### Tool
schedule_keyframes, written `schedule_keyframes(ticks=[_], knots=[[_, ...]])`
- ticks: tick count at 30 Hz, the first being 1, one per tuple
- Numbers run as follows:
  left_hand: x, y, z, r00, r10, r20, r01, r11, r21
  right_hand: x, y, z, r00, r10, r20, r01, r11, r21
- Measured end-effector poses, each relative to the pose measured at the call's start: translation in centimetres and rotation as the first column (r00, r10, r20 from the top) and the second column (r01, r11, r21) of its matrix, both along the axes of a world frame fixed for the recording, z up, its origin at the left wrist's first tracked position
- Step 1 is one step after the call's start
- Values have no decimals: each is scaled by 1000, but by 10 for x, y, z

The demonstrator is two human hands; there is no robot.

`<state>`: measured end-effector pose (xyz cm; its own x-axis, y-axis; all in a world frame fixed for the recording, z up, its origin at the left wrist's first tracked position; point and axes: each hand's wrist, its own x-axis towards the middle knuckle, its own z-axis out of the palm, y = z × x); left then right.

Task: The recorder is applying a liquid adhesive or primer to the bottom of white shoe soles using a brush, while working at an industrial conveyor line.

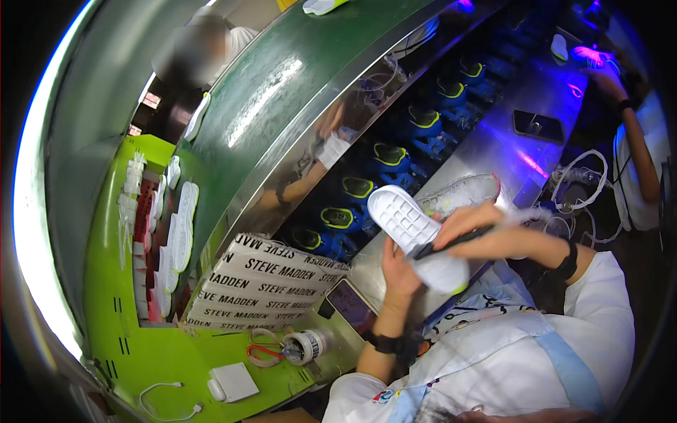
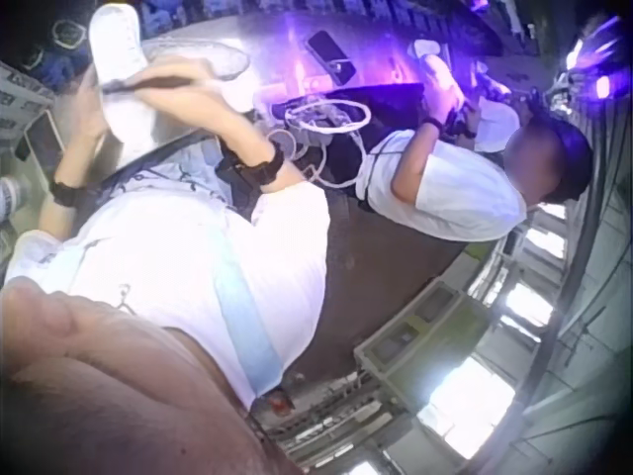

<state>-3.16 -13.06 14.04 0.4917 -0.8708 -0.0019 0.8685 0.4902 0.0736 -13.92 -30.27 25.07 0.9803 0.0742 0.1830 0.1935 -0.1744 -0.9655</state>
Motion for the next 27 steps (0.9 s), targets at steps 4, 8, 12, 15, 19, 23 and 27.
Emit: schedule_keyframes(ticks=[4, 8, 12, 15, 19, 23, 27], knots=[[-16, -18, -1, 974, 61, 219, -21, 984, -179, 10, 17, -16, 946, -285, 154, 293, 956, -31], [-17, -14, -11, 992, 126, 6, -125, 984, -130, 1, 51, -30, 901, -52, 431, 171, 955, -243], [-16, -17, 3, 978, 200, -65, -203, 978, -55, 0, 38, -26, 980, -120, 157, 132, 989, -64], [-3, -13, 15, 986, 152, -61, -160, 977, -139, -9, 48, -22, 948, 213, 236, -172, 968, -182], [3, -15, 28, 991, 135, -24, -137, 986, -97, 5, 30, -23, 994, 91, 60, -91, 996, -3], [12, -12, 33, 986, -22, 166, 9, 997, 77, -7, 19, 6, 876, 255, -410, -172, 958, 229], [21, -13, 48, 944, -192, 269, 159, 977, 142, 7, 12, -8, 910, 312, 273, -288, 950, -123]])
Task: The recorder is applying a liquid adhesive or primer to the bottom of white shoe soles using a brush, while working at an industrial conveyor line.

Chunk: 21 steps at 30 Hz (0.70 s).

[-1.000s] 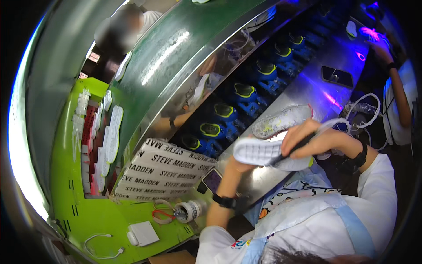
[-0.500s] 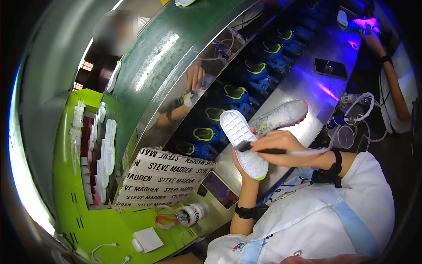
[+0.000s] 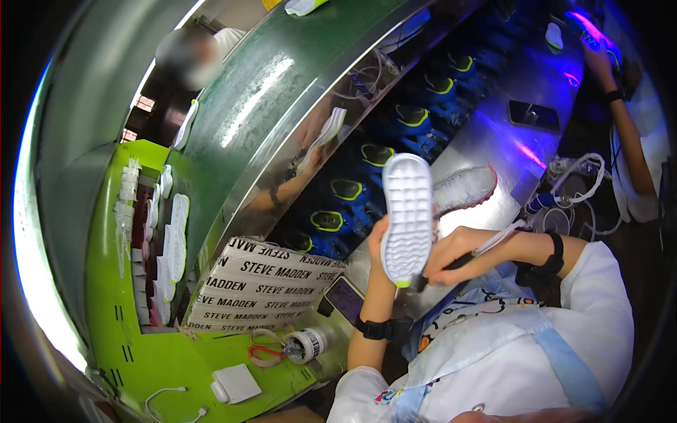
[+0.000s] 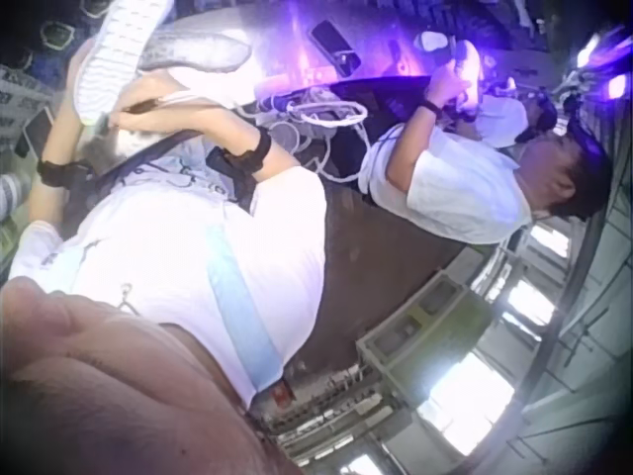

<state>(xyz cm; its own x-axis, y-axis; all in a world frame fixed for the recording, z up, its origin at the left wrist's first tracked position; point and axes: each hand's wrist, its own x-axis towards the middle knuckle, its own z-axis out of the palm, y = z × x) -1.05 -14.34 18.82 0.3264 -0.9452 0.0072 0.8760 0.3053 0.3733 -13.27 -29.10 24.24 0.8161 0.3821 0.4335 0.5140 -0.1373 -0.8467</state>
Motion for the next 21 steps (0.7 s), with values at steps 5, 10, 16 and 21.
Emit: schedule_keyframes(ticks=[5, 10, 16, 21], knots=[[7, -13, 16, 979, -190, -72, 203, 927, 315, -3, -3, 12, 998, 47, -34, -49, 997, -59], [4, -21, 50, 933, -303, 196, 105, 747, 657, -6, -10, 30, 997, 1, -81, -1, 1000, 3], [17, -1, 18, 939, -290, 185, 102, 748, 656, -24, -61, 8, 918, -326, -225, 270, 931, -245], [-10, -23, 34, 999, 34, -27, -31, 995, 97, -37, -8, 20, 875, -464, 138, 466, 885, 21]])
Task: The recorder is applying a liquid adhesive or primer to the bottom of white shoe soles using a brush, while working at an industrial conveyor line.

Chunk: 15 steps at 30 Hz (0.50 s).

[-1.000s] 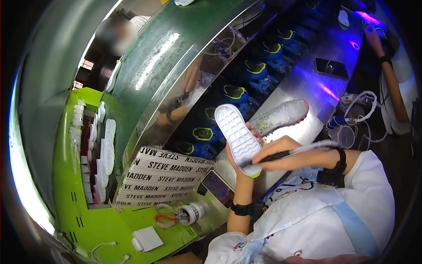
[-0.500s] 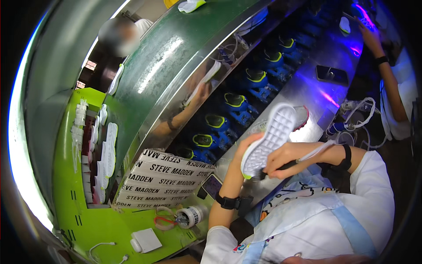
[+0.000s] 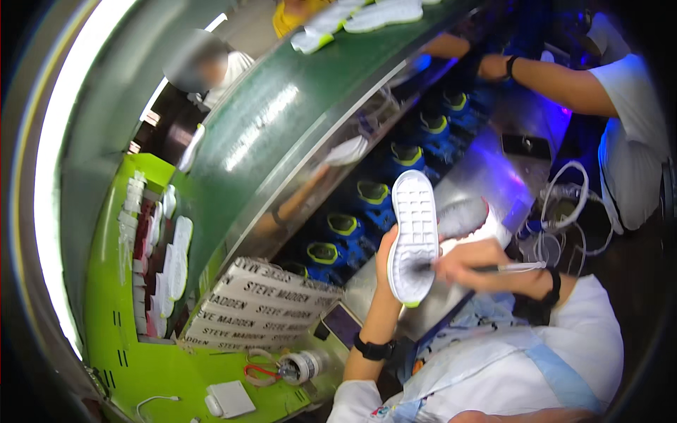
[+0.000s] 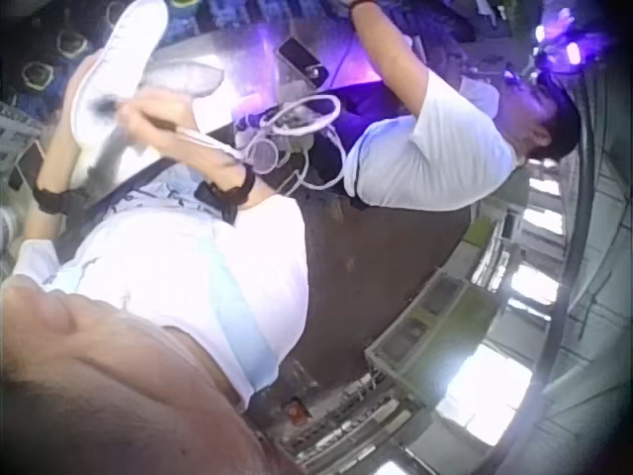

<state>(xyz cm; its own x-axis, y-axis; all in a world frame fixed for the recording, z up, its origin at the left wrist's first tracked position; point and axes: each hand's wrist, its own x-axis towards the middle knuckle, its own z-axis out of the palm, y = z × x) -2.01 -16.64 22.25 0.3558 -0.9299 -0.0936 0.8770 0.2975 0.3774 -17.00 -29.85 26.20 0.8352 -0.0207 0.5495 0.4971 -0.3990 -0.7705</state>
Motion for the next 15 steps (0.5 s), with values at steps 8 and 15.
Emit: schedule_keyframes(ticks=[8, 15], knots=[[79, -45, 137, 971, 54, -232, -166, 851, -499, -19, -20, 13, 964, -233, 129, 102, 770, 630], [152, -267, 196, -517, 38, 855, -577, 722, -381, -10, -12, 1, 945, -305, -120, 275, 537, 798]])
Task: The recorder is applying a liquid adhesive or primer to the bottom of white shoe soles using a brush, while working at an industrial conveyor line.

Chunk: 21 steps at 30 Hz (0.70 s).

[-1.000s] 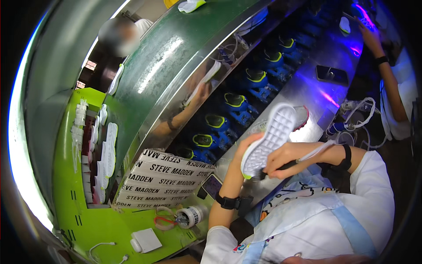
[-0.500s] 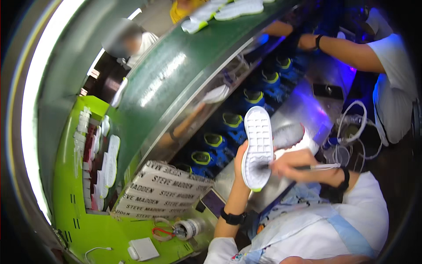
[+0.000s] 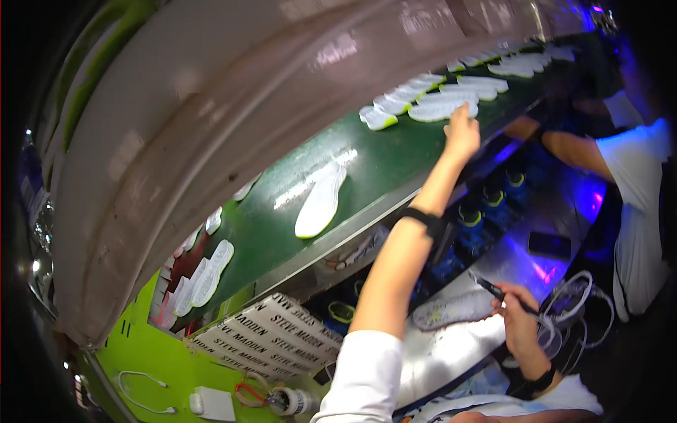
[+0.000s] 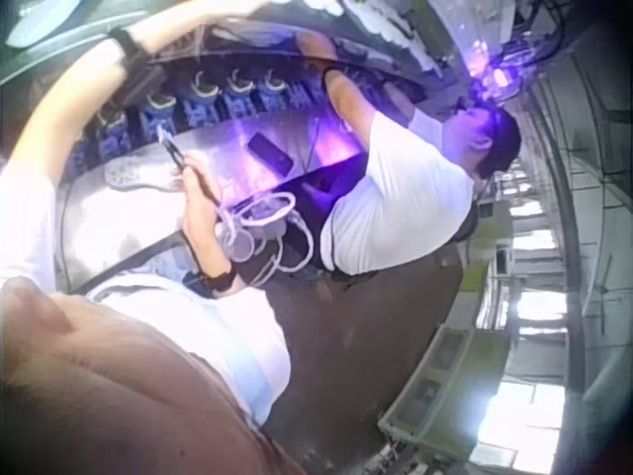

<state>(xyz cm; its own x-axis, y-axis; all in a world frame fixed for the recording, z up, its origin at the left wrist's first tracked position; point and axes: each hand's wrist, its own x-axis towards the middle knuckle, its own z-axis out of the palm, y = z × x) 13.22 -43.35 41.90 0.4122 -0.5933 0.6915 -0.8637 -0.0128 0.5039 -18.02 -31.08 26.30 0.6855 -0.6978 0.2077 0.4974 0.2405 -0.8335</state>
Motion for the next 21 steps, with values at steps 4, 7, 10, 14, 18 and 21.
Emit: schedule_keyframes(ticks=[4, 7, 10, 14, 18, 21], knots=[[1, -64, -4, 959, 105, 262, -230, 829, 509, 4, -15, -41, 987, -142, -69, 152, 973, 173], [18, -78, 20, 939, 293, 179, -343, 830, 440, 3, -28, -51, 979, -157, -132, 178, 969, 173], [36, -57, 9, 656, 753, -52, -708, 638, 302, 3, -34, -54, 975, -132, -180, 162, 972, 167], [67, 51, 25, 860, 241, -449, -184, 969, 167, -2, -29, -52, 978, -35, -207, 59, 992, 110], [-44, 161, -4, 702, -161, -694, 72, 985, -156, 1, -35, -64, 992, -64, -110, 86, 975, 205], [-73, 258, -94, 484, -424, -765, 377, 890, -256, -2, -25, -58, 999, -21, 40, 11, 971, 241]])
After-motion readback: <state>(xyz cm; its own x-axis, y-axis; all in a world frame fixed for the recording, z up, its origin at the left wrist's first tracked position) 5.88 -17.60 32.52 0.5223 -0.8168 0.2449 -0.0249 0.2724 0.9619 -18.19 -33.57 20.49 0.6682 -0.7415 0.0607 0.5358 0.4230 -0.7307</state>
